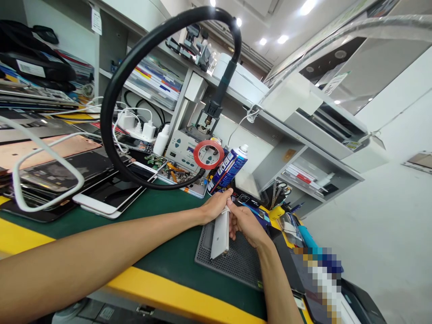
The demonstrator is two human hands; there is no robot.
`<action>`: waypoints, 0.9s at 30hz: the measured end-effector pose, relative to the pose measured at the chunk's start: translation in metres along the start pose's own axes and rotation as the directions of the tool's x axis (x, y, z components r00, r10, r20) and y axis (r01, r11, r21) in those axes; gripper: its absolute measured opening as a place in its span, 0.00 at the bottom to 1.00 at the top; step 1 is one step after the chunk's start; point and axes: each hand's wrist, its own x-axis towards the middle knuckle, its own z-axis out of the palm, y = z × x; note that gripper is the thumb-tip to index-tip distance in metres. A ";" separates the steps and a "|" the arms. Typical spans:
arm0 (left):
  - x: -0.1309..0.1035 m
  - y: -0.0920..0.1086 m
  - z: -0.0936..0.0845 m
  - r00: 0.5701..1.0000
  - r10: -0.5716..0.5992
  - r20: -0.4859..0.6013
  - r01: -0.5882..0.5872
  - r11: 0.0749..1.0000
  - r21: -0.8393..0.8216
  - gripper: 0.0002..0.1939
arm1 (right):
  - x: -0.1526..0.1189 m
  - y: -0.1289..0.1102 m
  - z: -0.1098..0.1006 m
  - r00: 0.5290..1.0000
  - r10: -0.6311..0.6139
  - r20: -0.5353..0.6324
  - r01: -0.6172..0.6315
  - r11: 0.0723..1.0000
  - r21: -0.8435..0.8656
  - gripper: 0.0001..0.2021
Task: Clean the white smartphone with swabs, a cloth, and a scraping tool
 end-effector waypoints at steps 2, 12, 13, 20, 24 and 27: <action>0.000 0.000 0.000 1.000 0.002 -0.001 -0.002 1.000 0.005 0.33 | 0.000 0.000 0.000 1.000 -0.007 -0.005 0.007 1.000 0.004 0.34; 0.002 0.003 -0.002 0.997 0.058 -0.052 -0.056 0.997 0.048 0.31 | -0.006 -0.001 -0.003 0.995 -0.026 0.094 0.030 0.999 -0.041 0.31; 0.001 0.003 -0.002 0.997 0.062 -0.052 -0.059 0.997 0.052 0.31 | -0.007 -0.001 -0.004 0.992 -0.025 0.122 0.031 0.998 -0.047 0.31; 0.002 0.003 -0.001 0.997 0.061 -0.047 -0.058 0.996 0.073 0.34 | -0.011 -0.002 -0.007 0.971 -0.026 0.238 0.044 0.997 -0.069 0.27; 0.003 0.001 0.000 0.998 0.053 -0.047 -0.049 0.996 0.076 0.33 | -0.013 -0.003 -0.009 0.961 -0.022 0.275 0.047 0.995 -0.086 0.25; 0.002 0.001 0.000 0.997 0.053 -0.047 -0.049 0.996 0.078 0.33 | -0.014 -0.002 -0.011 0.950 -0.022 0.312 0.052 0.995 -0.087 0.23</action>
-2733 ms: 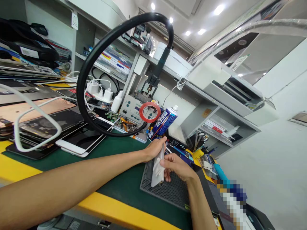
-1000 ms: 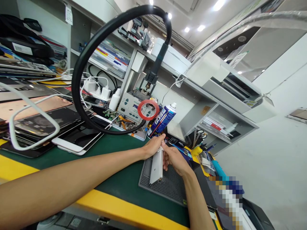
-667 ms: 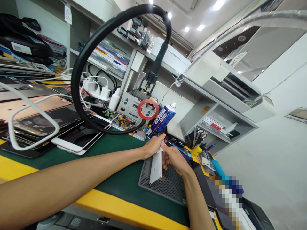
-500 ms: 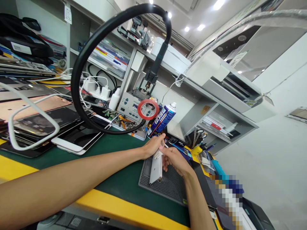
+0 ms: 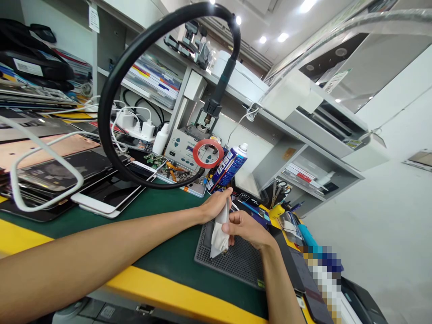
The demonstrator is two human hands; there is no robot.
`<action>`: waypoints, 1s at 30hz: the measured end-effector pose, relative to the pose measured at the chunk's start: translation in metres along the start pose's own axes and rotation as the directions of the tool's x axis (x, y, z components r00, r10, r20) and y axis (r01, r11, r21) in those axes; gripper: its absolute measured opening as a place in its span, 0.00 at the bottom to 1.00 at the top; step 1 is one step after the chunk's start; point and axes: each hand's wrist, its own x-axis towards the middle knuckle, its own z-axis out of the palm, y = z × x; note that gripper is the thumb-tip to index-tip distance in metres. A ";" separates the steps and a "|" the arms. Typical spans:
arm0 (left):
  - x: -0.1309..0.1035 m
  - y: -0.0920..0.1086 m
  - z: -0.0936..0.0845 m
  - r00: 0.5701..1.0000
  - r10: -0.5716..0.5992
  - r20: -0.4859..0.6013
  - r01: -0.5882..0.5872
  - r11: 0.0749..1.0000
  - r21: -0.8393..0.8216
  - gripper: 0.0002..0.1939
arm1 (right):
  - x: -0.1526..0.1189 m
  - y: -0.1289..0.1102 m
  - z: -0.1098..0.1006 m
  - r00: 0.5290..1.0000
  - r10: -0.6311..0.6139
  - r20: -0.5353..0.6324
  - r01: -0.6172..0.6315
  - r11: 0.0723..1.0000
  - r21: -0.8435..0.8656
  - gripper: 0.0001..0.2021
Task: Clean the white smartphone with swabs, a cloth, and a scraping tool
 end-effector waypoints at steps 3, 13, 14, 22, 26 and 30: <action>0.000 0.001 0.000 1.000 0.004 0.004 -0.004 1.000 -0.002 0.33 | -0.001 0.002 -0.001 1.000 -0.013 0.028 0.013 1.000 0.006 0.21; -0.001 0.002 -0.001 1.000 0.013 0.011 -0.013 1.000 -0.022 0.33 | -0.001 0.001 -0.002 0.999 -0.016 0.046 0.017 1.000 -0.019 0.22; -0.001 0.002 -0.001 1.000 0.012 0.012 -0.012 1.000 -0.022 0.33 | -0.001 0.000 -0.001 0.999 -0.014 0.032 0.014 1.000 -0.021 0.22; 0.000 0.002 -0.001 0.999 0.030 0.016 -0.029 0.999 -0.033 0.32 | 0.005 -0.006 0.008 0.993 0.017 -0.113 -0.017 1.000 -0.001 0.30; -0.002 0.004 -0.002 0.999 0.046 0.020 -0.045 0.998 -0.050 0.32 | 0.007 -0.004 0.008 0.988 0.018 -0.153 -0.014 0.999 0.030 0.33; -0.002 0.005 -0.002 0.999 0.039 0.025 -0.037 0.997 -0.071 0.32 | 0.009 0.000 0.007 0.981 0.036 -0.189 -0.029 0.999 0.041 0.34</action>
